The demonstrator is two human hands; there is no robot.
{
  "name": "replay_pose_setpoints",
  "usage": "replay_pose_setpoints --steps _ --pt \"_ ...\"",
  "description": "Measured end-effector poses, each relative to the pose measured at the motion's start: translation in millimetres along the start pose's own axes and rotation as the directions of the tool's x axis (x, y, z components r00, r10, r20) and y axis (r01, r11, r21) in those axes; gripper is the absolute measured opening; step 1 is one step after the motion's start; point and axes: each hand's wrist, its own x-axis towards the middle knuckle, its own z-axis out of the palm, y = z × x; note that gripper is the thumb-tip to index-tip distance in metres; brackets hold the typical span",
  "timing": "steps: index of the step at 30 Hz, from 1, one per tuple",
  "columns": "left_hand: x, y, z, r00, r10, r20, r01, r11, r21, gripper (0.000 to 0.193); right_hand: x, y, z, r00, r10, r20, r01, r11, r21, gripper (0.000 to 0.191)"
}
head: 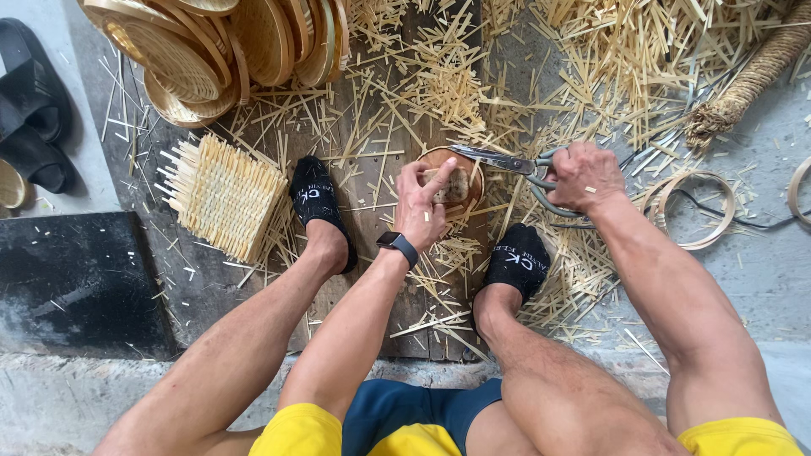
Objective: The person sits on the floor assembling woven bamboo baskets. They trim bamboo strips with scissors, fit a round woven panel into a wooden base, bend and weave strips around the rim, and place finished baskets onto a large stack of completed baskets.
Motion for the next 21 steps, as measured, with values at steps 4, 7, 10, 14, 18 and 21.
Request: replay_pose_setpoints --steps 4,7,10,14,18,21 --pt "2 -2 0 0.994 0.039 0.104 -0.043 0.998 0.04 0.091 -1 -6 -3 0.973 -0.064 -0.22 0.067 0.998 0.007 0.057" --pt "7 -3 0 0.982 0.102 0.159 -0.114 0.991 0.067 0.092 6 -17 0 0.956 -0.067 -0.286 0.076 0.997 0.02 0.054" --pt "11 -4 -6 0.972 0.095 0.215 -0.115 0.99 0.081 0.094 9 -14 5 0.973 -0.052 -0.223 0.057 0.998 0.013 0.028" --pt "19 -3 -16 0.959 0.102 0.264 -0.125 0.99 0.071 0.091 2 12 7 0.999 0.036 -0.002 -0.036 0.999 0.015 0.021" --pt "25 0 -25 0.95 0.133 0.283 -0.172 0.978 0.115 0.089 -8 30 8 0.956 0.27 0.114 -0.288 0.94 0.184 0.051" --pt "22 3 -28 0.953 0.016 0.303 -0.041 0.996 0.077 0.075 -16 28 12 0.871 0.492 -0.02 -0.468 0.84 0.273 0.061"
